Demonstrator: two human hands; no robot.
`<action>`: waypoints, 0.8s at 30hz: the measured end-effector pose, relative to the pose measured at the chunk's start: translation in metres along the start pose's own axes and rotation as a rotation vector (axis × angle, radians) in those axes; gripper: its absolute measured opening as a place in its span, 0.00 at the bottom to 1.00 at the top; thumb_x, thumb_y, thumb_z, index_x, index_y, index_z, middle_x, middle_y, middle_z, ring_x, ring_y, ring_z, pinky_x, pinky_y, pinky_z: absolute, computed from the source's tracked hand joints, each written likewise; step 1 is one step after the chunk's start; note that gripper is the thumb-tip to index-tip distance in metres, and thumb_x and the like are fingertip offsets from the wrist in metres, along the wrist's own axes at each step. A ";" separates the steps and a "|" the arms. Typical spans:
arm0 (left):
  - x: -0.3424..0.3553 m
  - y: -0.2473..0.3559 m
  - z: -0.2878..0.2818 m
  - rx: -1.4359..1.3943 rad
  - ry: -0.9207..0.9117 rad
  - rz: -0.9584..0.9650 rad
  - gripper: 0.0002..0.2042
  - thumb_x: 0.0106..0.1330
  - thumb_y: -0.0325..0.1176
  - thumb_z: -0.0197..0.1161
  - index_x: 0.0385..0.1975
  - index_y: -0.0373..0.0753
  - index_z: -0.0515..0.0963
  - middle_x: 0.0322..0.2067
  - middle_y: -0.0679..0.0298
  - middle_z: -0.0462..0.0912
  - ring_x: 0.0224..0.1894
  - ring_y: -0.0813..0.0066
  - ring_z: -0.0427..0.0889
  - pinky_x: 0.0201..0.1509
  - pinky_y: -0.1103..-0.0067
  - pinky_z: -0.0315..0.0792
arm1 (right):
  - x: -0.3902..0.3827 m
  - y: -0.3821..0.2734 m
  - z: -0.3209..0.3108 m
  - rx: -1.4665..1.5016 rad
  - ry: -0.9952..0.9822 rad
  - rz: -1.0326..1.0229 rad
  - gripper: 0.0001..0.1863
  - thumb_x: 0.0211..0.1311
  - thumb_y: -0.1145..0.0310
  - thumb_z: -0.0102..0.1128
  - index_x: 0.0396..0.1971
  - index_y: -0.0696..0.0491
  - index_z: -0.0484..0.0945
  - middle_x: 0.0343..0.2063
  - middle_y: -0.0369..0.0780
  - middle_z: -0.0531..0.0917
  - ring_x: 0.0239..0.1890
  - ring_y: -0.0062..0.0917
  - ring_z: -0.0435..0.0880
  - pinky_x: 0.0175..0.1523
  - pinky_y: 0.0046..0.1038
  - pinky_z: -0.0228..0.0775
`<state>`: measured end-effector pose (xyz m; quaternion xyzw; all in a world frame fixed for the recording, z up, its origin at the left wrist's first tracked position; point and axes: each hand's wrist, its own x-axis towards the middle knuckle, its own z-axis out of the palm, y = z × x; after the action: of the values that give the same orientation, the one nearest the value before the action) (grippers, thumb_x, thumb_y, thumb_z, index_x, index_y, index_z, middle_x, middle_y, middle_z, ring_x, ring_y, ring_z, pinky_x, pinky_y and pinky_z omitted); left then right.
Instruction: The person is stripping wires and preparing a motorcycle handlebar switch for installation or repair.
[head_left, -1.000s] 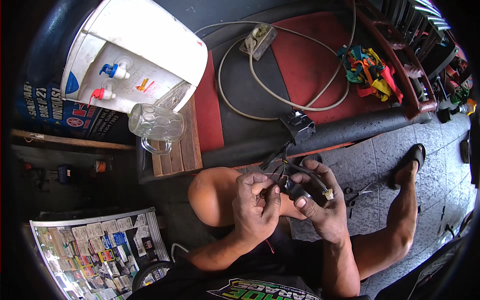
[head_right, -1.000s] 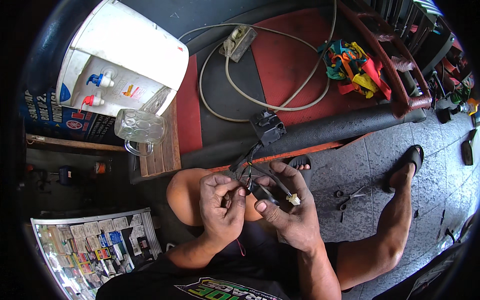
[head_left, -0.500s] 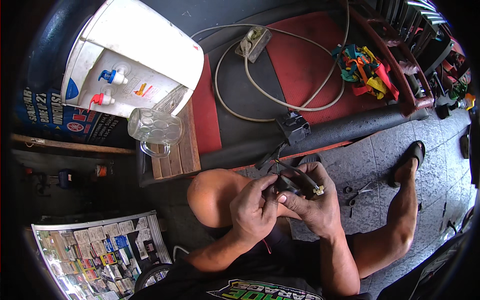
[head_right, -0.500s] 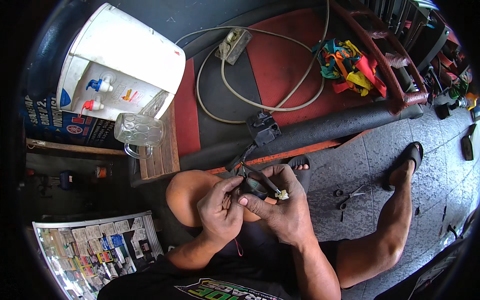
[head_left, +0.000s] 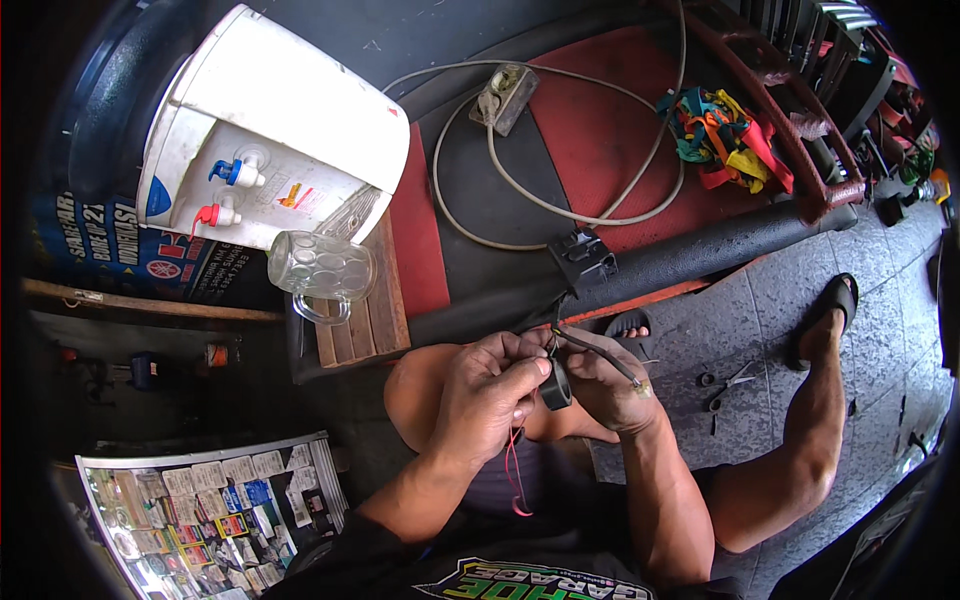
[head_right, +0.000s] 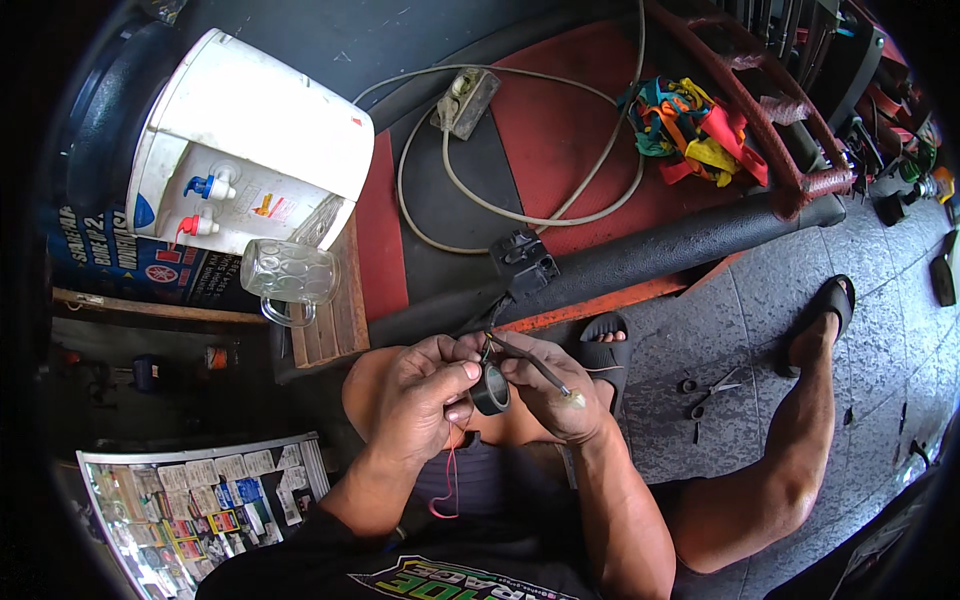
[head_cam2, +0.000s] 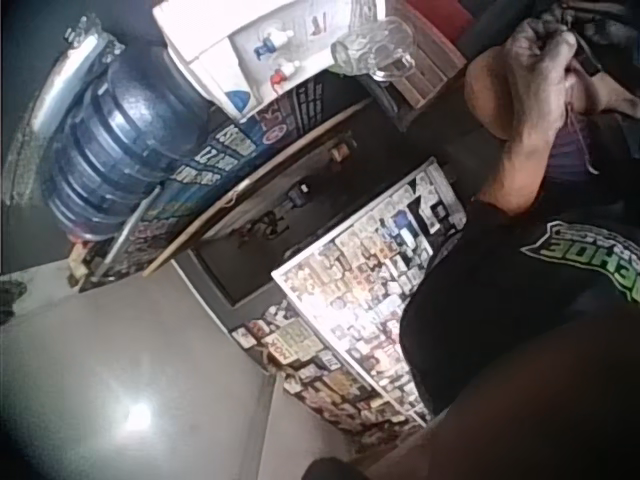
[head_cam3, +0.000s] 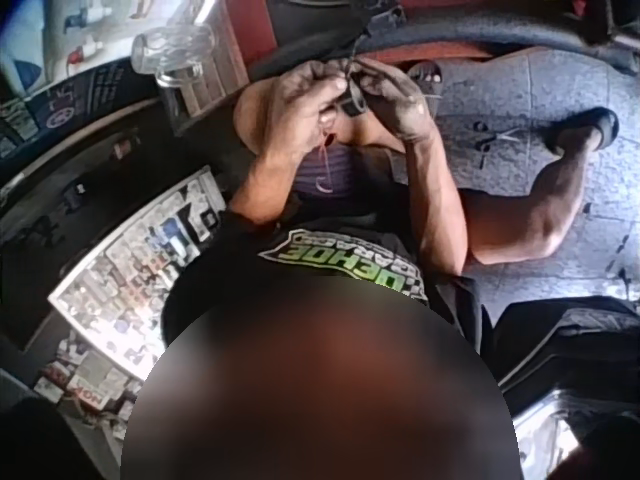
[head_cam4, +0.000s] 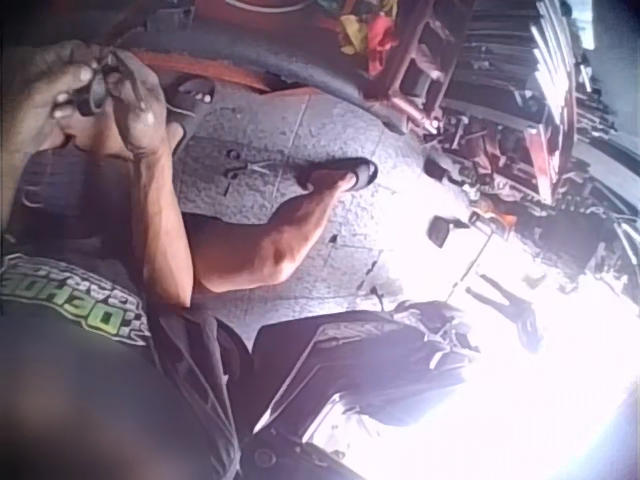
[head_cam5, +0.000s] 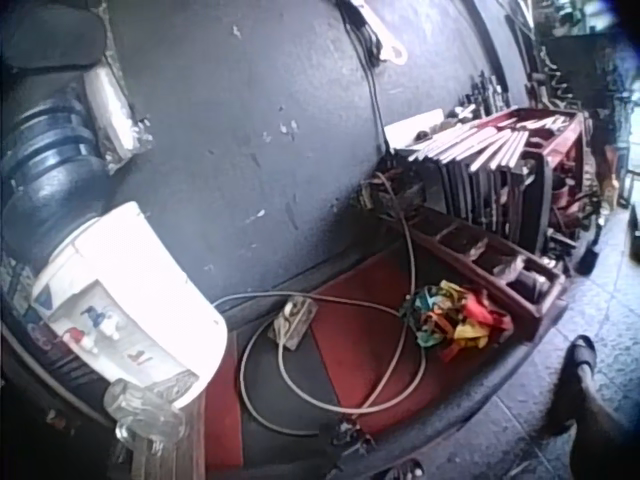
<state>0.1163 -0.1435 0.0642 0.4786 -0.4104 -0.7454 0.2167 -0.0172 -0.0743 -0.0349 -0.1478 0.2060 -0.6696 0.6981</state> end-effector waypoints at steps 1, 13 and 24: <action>0.000 0.000 0.001 -0.008 -0.002 -0.003 0.04 0.67 0.24 0.62 0.35 0.34 0.74 0.25 0.71 0.74 0.19 0.92 0.64 0.18 0.90 0.56 | 0.003 0.001 0.000 0.057 -0.075 0.000 0.23 0.62 0.73 0.59 0.57 0.64 0.75 0.50 0.42 0.81 0.56 0.25 0.77 0.66 0.27 0.63; -0.002 0.010 0.002 0.236 -0.021 0.004 0.04 0.65 0.20 0.61 0.37 0.31 0.75 0.25 0.66 0.76 0.18 0.91 0.65 0.19 0.90 0.58 | -0.003 -0.016 -0.005 -0.238 0.130 0.067 0.07 0.62 0.80 0.64 0.40 0.58 0.78 0.38 0.36 0.83 0.42 0.18 0.81 0.50 0.22 0.74; 0.002 -0.013 0.008 0.293 0.049 0.284 0.02 0.65 0.20 0.62 0.35 0.30 0.78 0.28 0.66 0.82 0.24 0.91 0.74 0.27 0.90 0.68 | -0.026 -0.030 0.027 -0.641 0.245 0.215 0.19 0.61 0.63 0.72 0.45 0.60 0.81 0.31 0.35 0.83 0.35 0.15 0.77 0.41 0.21 0.70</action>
<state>0.1096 -0.1344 0.0546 0.4601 -0.5724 -0.6280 0.2576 -0.0311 -0.0518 0.0052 -0.2552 0.5024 -0.5062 0.6529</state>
